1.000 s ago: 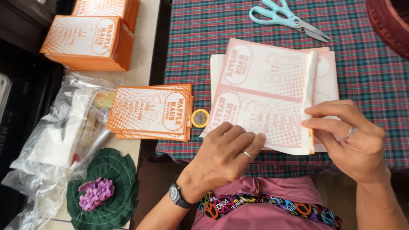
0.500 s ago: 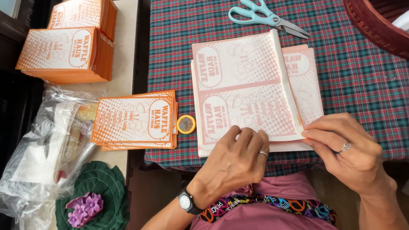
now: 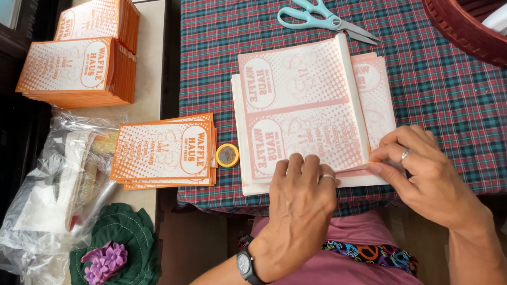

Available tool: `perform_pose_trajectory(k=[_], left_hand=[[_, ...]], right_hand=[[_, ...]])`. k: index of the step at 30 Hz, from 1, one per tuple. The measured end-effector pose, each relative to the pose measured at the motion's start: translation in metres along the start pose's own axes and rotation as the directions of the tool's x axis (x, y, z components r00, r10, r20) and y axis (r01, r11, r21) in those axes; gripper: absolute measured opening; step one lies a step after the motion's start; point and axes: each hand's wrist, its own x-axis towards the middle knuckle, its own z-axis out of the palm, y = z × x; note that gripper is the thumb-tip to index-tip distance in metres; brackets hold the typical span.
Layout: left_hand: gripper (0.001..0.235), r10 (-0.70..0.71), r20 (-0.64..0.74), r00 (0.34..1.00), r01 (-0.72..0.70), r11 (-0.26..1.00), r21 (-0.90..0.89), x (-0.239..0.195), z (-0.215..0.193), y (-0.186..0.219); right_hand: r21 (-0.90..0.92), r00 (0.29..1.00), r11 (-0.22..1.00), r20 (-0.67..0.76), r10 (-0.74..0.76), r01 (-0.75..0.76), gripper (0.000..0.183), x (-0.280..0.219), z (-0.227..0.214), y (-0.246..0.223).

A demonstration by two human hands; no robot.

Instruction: Folding printed paper sheets and sealing them with tape to create bags

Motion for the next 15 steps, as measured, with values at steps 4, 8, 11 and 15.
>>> perform_pose_trajectory(k=[4, 8, 11, 15], left_hand=[[0.027, 0.011, -0.030, 0.999, -0.010, 1.000, 0.010, 0.015, 0.011, 0.007], [0.022, -0.013, -0.057, 0.998, 0.010, 0.998, -0.059, 0.023, 0.038, 0.006], [0.021, -0.023, -0.074, 0.997, 0.016, 0.996, -0.089, 0.027, 0.051, -0.002], [0.027, -0.025, -0.087, 0.996, 0.014, 0.992, -0.124, 0.028, 0.057, -0.009]], right_hand=[[-0.023, 0.999, 0.999, 0.048, 0.024, -0.023, 0.012, 0.001, 0.001, 0.005], [-0.037, 0.996, 0.998, 0.063, 0.056, -0.054, 0.013, 0.001, 0.002, 0.006], [0.001, 0.993, 0.995, 0.063, 0.099, -0.099, 0.012, -0.002, 0.000, 0.004], [0.106, 0.980, 0.975, -0.005, 0.198, -0.197, 0.016, -0.007, -0.004, 0.000]])
